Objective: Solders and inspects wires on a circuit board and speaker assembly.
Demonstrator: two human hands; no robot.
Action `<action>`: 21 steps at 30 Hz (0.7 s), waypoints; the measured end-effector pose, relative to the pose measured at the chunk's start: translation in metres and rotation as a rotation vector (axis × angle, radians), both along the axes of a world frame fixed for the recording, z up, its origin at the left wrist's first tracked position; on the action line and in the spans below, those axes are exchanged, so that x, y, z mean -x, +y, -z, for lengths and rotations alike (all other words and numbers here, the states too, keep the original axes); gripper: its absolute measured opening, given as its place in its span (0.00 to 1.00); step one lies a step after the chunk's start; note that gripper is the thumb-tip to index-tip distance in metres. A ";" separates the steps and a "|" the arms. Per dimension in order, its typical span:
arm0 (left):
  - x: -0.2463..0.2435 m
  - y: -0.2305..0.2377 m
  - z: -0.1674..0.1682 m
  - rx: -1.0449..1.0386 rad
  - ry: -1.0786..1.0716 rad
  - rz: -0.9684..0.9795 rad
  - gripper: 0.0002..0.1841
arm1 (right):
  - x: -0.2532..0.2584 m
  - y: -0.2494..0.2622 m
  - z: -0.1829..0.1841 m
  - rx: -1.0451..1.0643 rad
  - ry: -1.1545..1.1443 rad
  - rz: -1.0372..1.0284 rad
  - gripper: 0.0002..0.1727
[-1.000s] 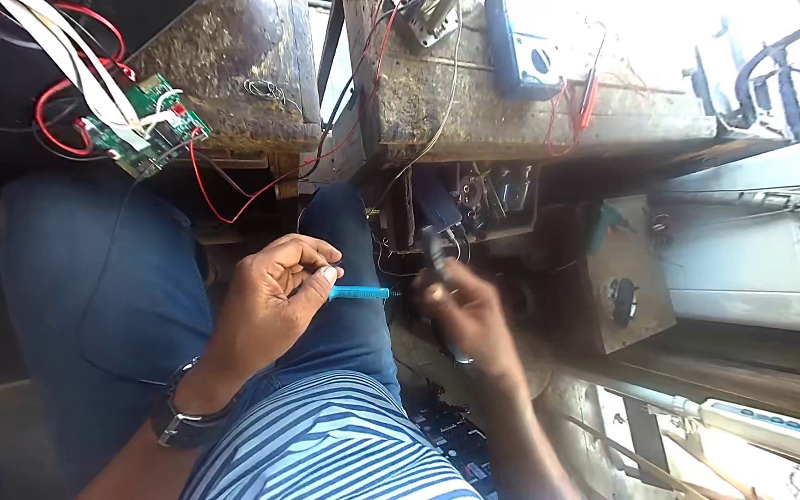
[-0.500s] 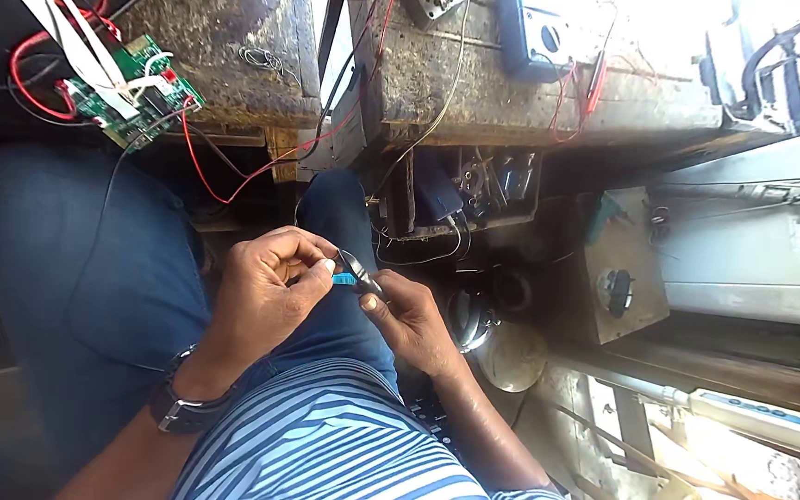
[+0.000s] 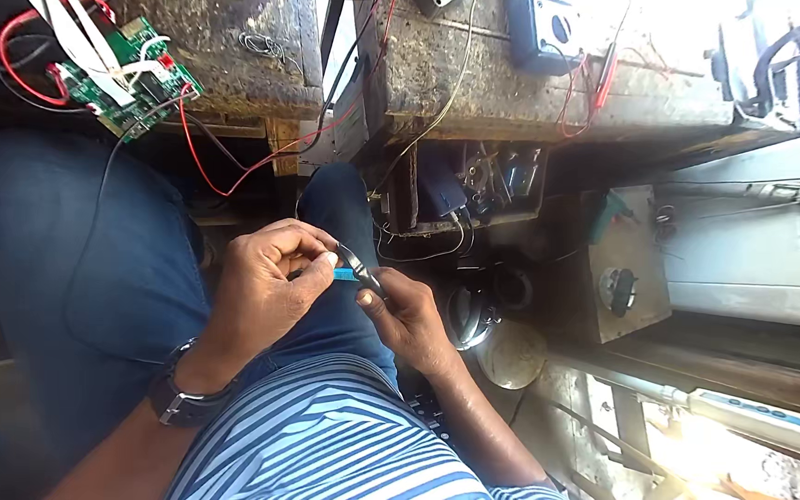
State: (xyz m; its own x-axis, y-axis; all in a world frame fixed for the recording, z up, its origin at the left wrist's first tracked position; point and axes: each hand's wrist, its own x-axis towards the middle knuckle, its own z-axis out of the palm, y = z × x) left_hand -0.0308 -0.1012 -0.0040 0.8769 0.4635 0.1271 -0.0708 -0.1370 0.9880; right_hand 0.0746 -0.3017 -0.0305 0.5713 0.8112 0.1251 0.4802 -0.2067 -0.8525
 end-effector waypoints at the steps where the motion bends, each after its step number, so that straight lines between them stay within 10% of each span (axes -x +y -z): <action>1: 0.000 0.000 0.000 -0.006 -0.001 -0.001 0.02 | 0.000 0.000 0.000 0.002 -0.005 0.001 0.18; 21: 0.000 0.008 0.001 -0.058 0.020 -0.015 0.02 | -0.008 0.012 0.008 -0.020 -0.011 -0.084 0.16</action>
State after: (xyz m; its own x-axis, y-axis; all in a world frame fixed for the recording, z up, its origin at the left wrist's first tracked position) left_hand -0.0312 -0.0933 -0.0048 0.8724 0.4692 0.1372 -0.0490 -0.1953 0.9795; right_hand 0.0831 -0.2898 -0.0387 0.4998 0.8535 0.1476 0.5041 -0.1480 -0.8509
